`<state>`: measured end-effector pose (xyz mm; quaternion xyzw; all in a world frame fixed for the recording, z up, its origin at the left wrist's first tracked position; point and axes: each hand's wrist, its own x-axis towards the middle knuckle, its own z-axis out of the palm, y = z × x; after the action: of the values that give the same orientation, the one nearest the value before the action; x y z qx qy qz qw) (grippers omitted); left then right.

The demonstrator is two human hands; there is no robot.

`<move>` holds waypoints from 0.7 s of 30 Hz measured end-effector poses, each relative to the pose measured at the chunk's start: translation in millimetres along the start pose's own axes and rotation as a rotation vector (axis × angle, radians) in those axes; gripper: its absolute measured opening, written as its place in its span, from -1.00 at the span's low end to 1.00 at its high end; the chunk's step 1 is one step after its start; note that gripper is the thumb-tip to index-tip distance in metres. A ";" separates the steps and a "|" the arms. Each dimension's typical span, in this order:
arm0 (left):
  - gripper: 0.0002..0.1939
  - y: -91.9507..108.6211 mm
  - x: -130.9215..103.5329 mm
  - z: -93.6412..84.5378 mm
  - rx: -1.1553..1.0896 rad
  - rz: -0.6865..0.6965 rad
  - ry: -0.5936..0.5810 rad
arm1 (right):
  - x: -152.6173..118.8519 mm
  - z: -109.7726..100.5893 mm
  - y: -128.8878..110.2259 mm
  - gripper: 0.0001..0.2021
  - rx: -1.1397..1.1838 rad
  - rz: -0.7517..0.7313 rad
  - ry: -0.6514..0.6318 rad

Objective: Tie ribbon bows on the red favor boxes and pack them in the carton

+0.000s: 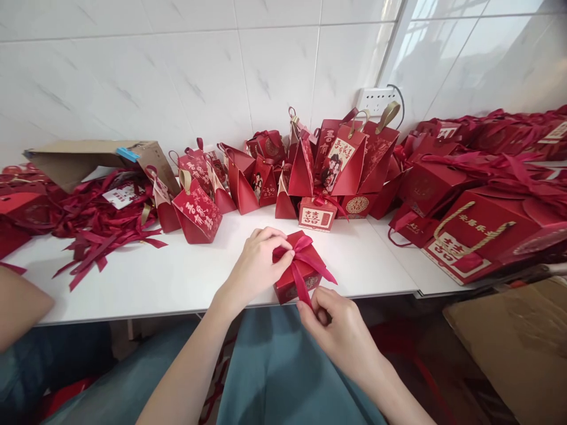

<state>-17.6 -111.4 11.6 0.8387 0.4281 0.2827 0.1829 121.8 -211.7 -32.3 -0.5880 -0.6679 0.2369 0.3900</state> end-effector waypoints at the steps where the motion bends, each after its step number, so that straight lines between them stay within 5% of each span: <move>1: -0.88 -0.7 -1.2 1.2 -0.014 -0.004 0.013 | -1.6 -0.7 -0.9 -0.65 -0.046 -0.049 -0.001; 7: -0.80 -12.2 -6.0 3.9 -0.159 -0.009 0.105 | -1.4 -37.0 2.3 -0.58 -0.025 0.009 -0.177; 11: -0.72 -19.8 -6.6 0.6 -0.187 -0.217 0.243 | 29.5 -67.1 12.4 -0.52 0.040 0.069 0.164; 16: -0.68 -18.5 -6.3 -0.1 -0.184 -0.387 0.136 | 80.7 -49.4 22.0 -0.62 0.109 0.055 0.012; 21: -0.71 -13.0 -16.6 0.9 -0.201 -0.424 0.201 | 91.9 -28.2 23.1 -0.64 0.200 0.082 -0.043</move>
<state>-32.9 -117.7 -1.5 0.6755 0.5800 0.3613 0.2770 157.8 -122.0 -11.5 -0.5679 -0.6244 0.3306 0.4224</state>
